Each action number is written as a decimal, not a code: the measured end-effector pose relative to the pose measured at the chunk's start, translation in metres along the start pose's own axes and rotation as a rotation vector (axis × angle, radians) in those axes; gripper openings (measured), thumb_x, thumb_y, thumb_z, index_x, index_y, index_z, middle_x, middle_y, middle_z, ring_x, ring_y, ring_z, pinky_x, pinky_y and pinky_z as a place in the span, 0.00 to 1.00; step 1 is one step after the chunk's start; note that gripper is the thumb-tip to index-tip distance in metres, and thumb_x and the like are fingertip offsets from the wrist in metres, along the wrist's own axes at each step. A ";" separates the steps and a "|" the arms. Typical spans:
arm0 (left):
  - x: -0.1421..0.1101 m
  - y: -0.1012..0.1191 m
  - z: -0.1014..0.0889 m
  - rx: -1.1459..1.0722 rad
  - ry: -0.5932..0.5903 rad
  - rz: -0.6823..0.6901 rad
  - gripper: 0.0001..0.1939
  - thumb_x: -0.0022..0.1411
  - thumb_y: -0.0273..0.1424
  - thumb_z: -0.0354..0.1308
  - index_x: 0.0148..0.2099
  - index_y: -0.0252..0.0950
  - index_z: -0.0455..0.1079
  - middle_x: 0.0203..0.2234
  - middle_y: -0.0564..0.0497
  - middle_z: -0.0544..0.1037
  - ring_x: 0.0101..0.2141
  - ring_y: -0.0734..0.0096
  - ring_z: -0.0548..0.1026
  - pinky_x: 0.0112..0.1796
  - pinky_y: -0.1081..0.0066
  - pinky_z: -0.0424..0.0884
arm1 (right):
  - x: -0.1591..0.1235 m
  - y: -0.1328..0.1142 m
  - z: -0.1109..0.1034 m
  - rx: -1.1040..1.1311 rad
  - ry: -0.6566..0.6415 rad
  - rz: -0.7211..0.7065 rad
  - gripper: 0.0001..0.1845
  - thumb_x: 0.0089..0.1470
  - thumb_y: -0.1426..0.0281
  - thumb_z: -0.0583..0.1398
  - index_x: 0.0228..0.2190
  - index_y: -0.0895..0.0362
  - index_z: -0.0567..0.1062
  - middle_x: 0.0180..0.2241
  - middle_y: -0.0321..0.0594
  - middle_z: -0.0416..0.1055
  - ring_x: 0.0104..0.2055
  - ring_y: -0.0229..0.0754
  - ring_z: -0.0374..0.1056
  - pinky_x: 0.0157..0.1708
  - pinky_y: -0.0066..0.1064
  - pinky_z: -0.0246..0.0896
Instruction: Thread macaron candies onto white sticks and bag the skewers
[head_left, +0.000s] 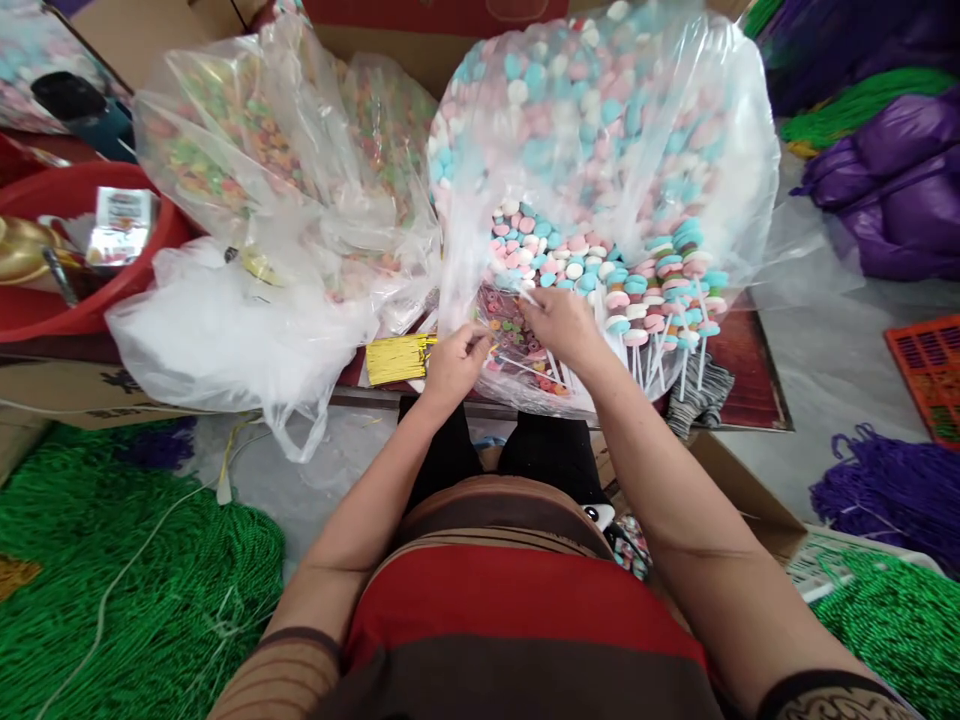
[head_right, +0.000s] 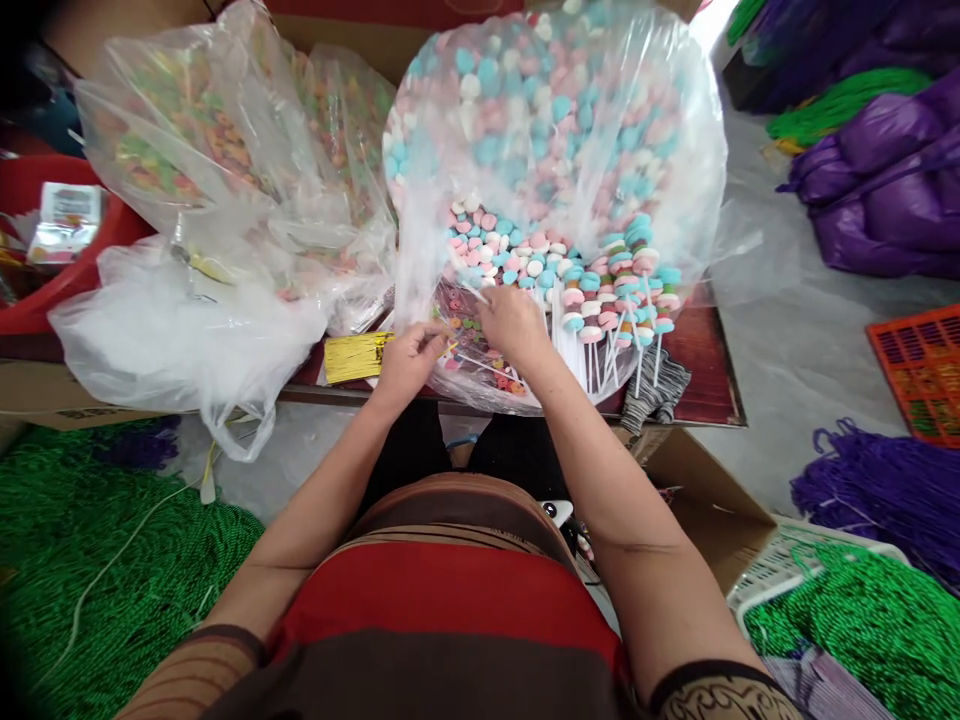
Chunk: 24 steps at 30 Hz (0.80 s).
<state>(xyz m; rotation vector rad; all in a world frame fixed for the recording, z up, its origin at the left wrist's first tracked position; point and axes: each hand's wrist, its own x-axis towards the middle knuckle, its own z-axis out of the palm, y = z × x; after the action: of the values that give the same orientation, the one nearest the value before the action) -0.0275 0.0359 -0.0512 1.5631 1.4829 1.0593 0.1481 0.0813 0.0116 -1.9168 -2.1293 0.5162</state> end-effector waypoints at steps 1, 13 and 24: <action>-0.001 -0.001 0.002 0.103 -0.033 0.051 0.05 0.64 0.26 0.62 0.40 0.37 0.79 0.35 0.50 0.85 0.38 0.67 0.81 0.42 0.69 0.73 | 0.009 0.003 -0.005 -0.004 0.058 0.031 0.17 0.64 0.68 0.53 0.40 0.58 0.82 0.37 0.50 0.81 0.41 0.52 0.74 0.39 0.37 0.61; -0.003 -0.009 0.012 0.536 -0.111 0.305 0.10 0.68 0.26 0.59 0.44 0.37 0.82 0.42 0.45 0.85 0.41 0.63 0.80 0.45 0.64 0.73 | 0.091 -0.006 0.003 -0.156 0.005 0.116 0.23 0.58 0.66 0.58 0.52 0.60 0.80 0.53 0.58 0.79 0.55 0.60 0.73 0.52 0.47 0.67; -0.002 -0.016 0.011 0.419 -0.092 0.243 0.10 0.68 0.33 0.60 0.34 0.37 0.79 0.32 0.47 0.82 0.37 0.65 0.79 0.41 0.68 0.71 | 0.076 0.000 -0.023 -0.003 0.135 0.140 0.23 0.53 0.69 0.57 0.49 0.62 0.79 0.48 0.58 0.80 0.51 0.60 0.72 0.50 0.45 0.66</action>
<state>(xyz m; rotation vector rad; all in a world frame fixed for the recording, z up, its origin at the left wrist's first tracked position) -0.0237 0.0360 -0.0705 2.0991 1.5474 0.8251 0.1484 0.1593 0.0274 -2.0513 -1.9244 0.3967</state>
